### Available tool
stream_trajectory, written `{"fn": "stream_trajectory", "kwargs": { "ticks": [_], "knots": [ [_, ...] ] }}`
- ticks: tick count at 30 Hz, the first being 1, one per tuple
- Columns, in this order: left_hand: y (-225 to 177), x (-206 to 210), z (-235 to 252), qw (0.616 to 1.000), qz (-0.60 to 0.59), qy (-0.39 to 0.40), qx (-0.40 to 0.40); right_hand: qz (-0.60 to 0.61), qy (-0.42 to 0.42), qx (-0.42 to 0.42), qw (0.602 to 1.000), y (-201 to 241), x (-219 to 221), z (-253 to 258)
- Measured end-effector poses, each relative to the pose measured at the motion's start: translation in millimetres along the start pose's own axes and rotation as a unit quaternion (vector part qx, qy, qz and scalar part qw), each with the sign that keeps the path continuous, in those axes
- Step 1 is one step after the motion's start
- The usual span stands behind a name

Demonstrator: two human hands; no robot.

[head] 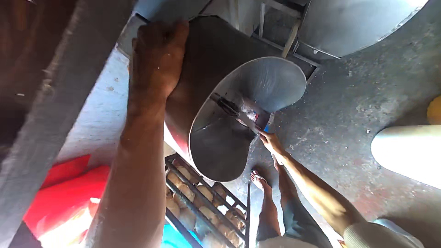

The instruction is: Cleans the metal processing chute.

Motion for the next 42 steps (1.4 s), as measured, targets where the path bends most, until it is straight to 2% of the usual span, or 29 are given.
{"fn": "stream_trajectory", "kwargs": {
  "ticks": [4,6,10,12,13,15,16,18,19,20,21,23,24,26,27,28,29,30,32,34,35,36,39,41,42],
  "knots": [
    [4,-2,5,1.0,0.0,-0.012,0.001,0.002,-0.026,-0.001,1.0,4,9,-4],
    [-3,-3,8,1.0,0.002,-0.017,0.017,0.034,-0.044,-0.009,0.998,23,-4,-2],
    [-1,-5,4,1.0,0.013,-0.005,0.007,0.129,0.039,-0.069,0.988,123,-43,-38],
    [-8,-6,0,1.0,0.01,0.001,0.015,0.271,0.051,-0.053,0.96,183,-65,-51],
    [-11,-7,-2,1.0,0.0,-0.002,0.022,0.396,0.045,-0.009,0.917,208,-76,-51],
    [-14,-8,-5,0.999,-0.014,-0.01,0.038,0.624,0.004,0.106,0.775,244,-95,-37],
    [-15,-9,-7,0.999,-0.021,-0.014,0.044,0.715,-0.01,0.139,0.685,254,-102,-26],
    [-18,-11,-12,0.999,-0.03,-0.012,0.043,0.875,-0.021,0.166,0.454,263,-114,-4],
    [-21,-14,-14,0.999,-0.028,-0.011,0.041,0.919,-0.034,0.164,0.357,264,-123,7],
    [-25,-16,-16,0.999,-0.022,-0.006,0.035,0.937,-0.051,0.128,0.32,262,-136,17],
    [-28,-17,-20,1.0,-0.018,0.009,0.022,0.935,-0.074,0.059,0.343,258,-152,24],
    [-34,-17,-28,0.999,-0.026,0.035,-0.004,0.858,-0.113,-0.085,0.493,256,-194,36],
    [-33,-17,-28,0.999,-0.032,0.041,-0.015,0.837,-0.116,-0.116,0.522,266,-212,42],
    [-29,-14,-24,0.998,-0.029,0.053,-0.032,0.892,-0.057,-0.087,0.44,302,-218,44],
    [-28,-12,-22,0.997,-0.029,0.056,-0.035,0.921,-0.006,-0.027,0.389,326,-209,37],
    [-25,-10,-20,0.997,-0.03,0.054,-0.036,0.92,0.052,0.035,0.388,350,-196,26],
    [-21,-7,-15,0.998,-0.029,0.05,-0.038,0.886,0.111,0.066,0.445,368,-182,13],
    [-18,-6,-13,0.998,-0.033,0.051,-0.036,0.832,0.166,0.074,0.524,378,-165,0],
    [-17,-6,-14,0.998,-0.035,0.038,-0.035,0.693,0.292,0.034,0.658,373,-119,-27],
    [-22,-8,-16,0.999,-0.018,0.03,-0.031,0.483,0.376,-0.079,0.787,332,-71,-43],
    [-23,-8,-15,0.999,-0.01,0.026,-0.024,0.358,0.384,-0.139,0.84,302,-51,-41],
    [-23,-10,-13,1.0,-0.007,0.02,-0.016,0.231,0.397,-0.17,0.872,268,-37,-33],
    [-20,-10,-9,1.0,-0.023,0.01,0.002,-0.003,0.449,-0.107,0.887,149,-17,17],
    [-17,-6,-7,0.999,-0.03,-0.002,0.016,-0.082,0.429,-0.081,0.896,73,-15,49],
    [-17,-7,-4,0.999,-0.034,-0.011,0.026,-0.093,0.422,-0.066,0.9,56,-19,57]
  ]
}}
Point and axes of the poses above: each hand's wrist, its own z-axis towards the middle knuckle, its own x-axis out of the palm, y = z × x, the point moved 7 cm from there along z, towards the middle knuckle, and after that the axes turned 7 degrees about -x, right-handed, at the moved point
